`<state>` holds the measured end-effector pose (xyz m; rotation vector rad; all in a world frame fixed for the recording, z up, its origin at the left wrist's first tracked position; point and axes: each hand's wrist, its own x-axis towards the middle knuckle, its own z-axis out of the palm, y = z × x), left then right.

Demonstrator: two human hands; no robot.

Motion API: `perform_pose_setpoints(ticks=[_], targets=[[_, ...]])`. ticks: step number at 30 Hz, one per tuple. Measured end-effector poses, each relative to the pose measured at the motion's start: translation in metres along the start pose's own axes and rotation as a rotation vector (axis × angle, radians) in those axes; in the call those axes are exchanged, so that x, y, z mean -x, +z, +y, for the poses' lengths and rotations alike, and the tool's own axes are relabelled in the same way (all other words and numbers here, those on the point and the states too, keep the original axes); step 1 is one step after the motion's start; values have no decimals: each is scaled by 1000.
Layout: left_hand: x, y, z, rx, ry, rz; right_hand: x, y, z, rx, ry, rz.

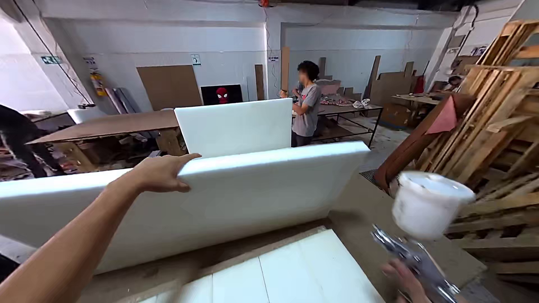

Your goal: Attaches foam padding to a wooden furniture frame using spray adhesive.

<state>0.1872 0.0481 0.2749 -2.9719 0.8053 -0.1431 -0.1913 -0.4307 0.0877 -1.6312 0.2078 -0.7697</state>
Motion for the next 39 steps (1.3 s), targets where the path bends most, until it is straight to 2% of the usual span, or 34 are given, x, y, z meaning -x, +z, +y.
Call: perform_pose_setpoints(ticks=[3, 6, 9, 12, 17, 22, 25, 27, 29, 33, 37, 39], targets=[[-16, 5, 11, -30, 60, 128, -52, 71, -7, -75, -82, 165], [-25, -5, -3, 108, 200, 179, -85, 103, -14, -96, -123, 208], [-35, -17, -12, 165, 257, 114, -109, 100, -18, -42, -121, 216], [-54, -3, -10, 101, 220, 36, -131, 101, -11, 12, -76, 228], [-73, 8, -7, 39, 129, 42, -171, 112, 22, 76, -106, 313], [-82, 13, -17, 92, 122, 48, -183, 118, 10, -9, -41, 64], [-83, 11, -16, 108, 97, 26, -216, 106, 10, 141, -110, 178], [-81, 13, -17, 122, 100, 29, -229, 98, 3, 137, -32, 178], [-80, 13, -17, 129, 109, 39, -232, 94, -1, 102, 11, 119], [-73, 10, -10, 135, 97, 33, -230, 97, 6, 363, -125, 253], [-71, 10, -10, 118, 70, 46, -216, 103, -8, 84, 8, 40], [-71, 8, -9, 113, 56, 31, -217, 105, -7, 230, -103, 139]])
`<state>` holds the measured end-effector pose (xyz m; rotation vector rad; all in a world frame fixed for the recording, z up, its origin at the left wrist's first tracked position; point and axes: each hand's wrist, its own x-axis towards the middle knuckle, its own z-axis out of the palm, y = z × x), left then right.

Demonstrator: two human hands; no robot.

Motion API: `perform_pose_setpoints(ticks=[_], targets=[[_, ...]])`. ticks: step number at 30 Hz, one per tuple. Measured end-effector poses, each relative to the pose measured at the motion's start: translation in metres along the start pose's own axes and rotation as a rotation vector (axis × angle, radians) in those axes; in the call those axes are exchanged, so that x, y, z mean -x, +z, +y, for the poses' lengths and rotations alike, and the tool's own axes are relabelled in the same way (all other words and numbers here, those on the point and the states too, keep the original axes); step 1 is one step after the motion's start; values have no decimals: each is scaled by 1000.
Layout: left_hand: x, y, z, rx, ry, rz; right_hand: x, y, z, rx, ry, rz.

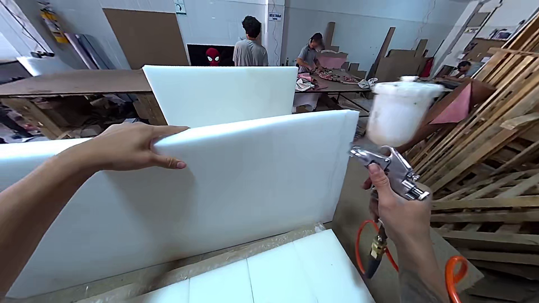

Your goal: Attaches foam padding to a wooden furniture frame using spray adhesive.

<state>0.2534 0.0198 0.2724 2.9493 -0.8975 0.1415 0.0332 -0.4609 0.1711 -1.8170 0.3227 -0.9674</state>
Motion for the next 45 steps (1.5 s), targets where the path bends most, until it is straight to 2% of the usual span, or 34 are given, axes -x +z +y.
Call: perform_pose_setpoints(ticks=[2, 6, 9, 12, 14, 16, 19, 22, 26, 28, 30, 31, 33, 35, 38, 39, 43, 45], targets=[[4, -3, 4, -7, -13, -24, 1, 2, -1, 124, -60, 90], [8, -8, 9, 19, -28, -38, 31, 16, -25, -169, 92, -147], [11, -10, 10, 50, 1, -47, 58, 38, -38, -100, 71, -95], [15, -13, 9, 85, 44, -65, 92, 59, -63, -126, 79, -180], [18, -17, -2, 113, 117, -95, 114, 74, -76, -50, 18, -100], [25, -27, -23, 135, 212, -141, 135, 88, -92, -16, 11, -23], [60, -40, -81, 135, 270, -204, 174, 108, -123, -111, 98, -84], [110, -51, -148, 151, 235, -232, 198, 136, -141, -21, 40, 16], [162, -56, -219, 170, 170, -225, 227, 161, -172, -137, 96, -75], [183, -62, -245, 163, 161, -216, 232, 170, -175, -1, 4, 24], [205, -68, -265, 176, 130, -235, 234, 179, -177, 83, -28, 128], [215, -69, -275, 174, 109, -234, 237, 185, -183, 59, 0, 100], [234, -68, -295, 109, 67, -185, 249, 197, -198, -87, 88, -76], [251, -68, -306, 28, -5, -108, 254, 212, -203, -154, 93, -155], [273, -67, -319, -45, -98, -28, 256, 228, -198, -71, 26, -35], [280, -65, -325, -33, -99, -12, 261, 232, -200, -81, 49, -35], [309, -67, -350, 73, -103, 46, 298, 245, -220, -219, 107, -212], [327, -71, -369, 173, -122, 86, 311, 250, -226, -163, 35, -137]])
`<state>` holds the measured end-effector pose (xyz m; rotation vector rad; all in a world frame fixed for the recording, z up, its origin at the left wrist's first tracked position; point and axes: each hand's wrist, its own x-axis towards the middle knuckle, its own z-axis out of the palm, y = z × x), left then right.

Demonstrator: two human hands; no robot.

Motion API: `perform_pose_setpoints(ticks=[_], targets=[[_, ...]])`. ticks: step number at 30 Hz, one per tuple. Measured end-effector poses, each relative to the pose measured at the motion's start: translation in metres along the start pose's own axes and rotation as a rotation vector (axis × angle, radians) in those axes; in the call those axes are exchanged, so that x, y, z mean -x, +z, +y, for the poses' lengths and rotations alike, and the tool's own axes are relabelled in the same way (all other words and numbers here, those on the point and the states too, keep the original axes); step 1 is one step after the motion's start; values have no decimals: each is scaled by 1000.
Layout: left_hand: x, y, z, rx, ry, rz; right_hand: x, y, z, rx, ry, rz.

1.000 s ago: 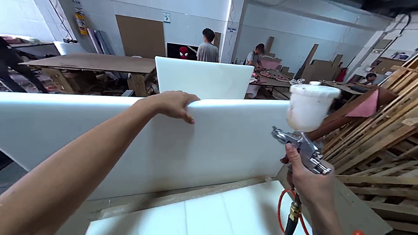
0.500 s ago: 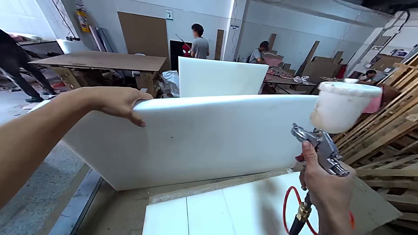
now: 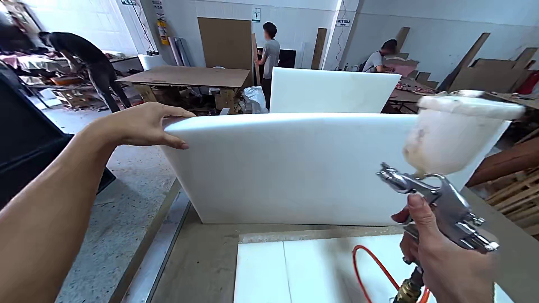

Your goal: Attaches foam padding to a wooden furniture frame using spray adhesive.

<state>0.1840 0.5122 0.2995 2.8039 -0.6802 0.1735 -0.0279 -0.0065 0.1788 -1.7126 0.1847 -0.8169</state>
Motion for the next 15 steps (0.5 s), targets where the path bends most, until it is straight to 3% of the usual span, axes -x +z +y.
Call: perform_pose_setpoints(ticks=[2, 6, 8, 10, 13, 15], targets=[[17, 6, -22, 200, 16, 65, 12, 7, -6, 27, -28, 59], [37, 50, -36, 761, 40, 252, 41, 36, -27, -106, 69, -112], [41, 77, -36, 1016, 12, 325, 49, 53, -28, -57, 1, -48], [45, 101, -33, 1149, -20, 325, 61, 65, -28, -5, -34, -13], [48, 127, -29, 1209, -32, 335, 85, 89, -45, -112, 37, -170], [50, 135, -29, 1236, -51, 358, 94, 106, -46, -102, -40, -152]])
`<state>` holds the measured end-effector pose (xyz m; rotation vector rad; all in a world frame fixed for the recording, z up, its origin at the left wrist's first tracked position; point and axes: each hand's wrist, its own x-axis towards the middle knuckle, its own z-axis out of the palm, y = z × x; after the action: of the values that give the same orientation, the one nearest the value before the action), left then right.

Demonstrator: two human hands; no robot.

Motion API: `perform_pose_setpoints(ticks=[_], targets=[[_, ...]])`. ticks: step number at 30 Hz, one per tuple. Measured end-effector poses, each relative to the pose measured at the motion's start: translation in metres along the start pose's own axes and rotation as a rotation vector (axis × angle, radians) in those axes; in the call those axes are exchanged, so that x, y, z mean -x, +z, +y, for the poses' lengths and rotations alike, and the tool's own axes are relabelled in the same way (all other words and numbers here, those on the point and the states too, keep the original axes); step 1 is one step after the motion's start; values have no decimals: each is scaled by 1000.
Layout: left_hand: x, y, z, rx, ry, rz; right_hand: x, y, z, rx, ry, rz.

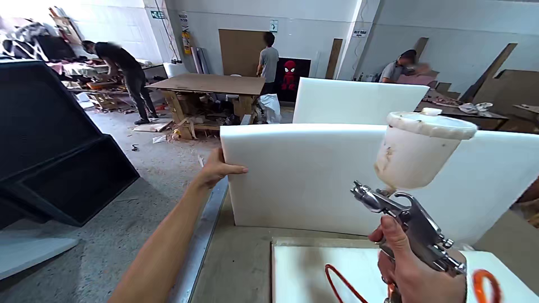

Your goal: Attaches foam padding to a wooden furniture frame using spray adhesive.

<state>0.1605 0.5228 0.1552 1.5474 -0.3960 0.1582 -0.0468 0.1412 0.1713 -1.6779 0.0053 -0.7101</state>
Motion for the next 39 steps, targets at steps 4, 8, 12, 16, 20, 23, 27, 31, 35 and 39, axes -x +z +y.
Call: perform_pose_setpoints(ticks=[4, 8, 12, 16, 20, 23, 27, 31, 35, 39], targets=[[8, -2, -23, -26, -84, -10, 10, 19, 2, 51, -40, -27], [9, -2, -44, -44, -151, 31, 22, 56, -10, -1, -54, -163], [12, 1, -56, 21, -148, 57, 26, 72, 0, 35, -127, -257], [8, 0, -78, 44, -139, 107, 18, 88, -7, -52, -124, -300], [6, 2, -83, 65, -135, 119, 17, 100, -6, -55, -148, -323], [8, 2, -84, 62, -147, 123, 14, 104, -9, -30, -195, -286], [6, 1, -82, 30, -163, 125, 14, 95, 0, 10, -234, -298], [8, 4, -86, 48, -162, 127, 11, 77, -1, 55, -198, -252], [4, 4, -88, 48, -153, 142, 17, 68, 2, -46, -93, -332], [11, 6, -85, 37, -158, 157, 10, 52, 11, 49, -117, -54]])
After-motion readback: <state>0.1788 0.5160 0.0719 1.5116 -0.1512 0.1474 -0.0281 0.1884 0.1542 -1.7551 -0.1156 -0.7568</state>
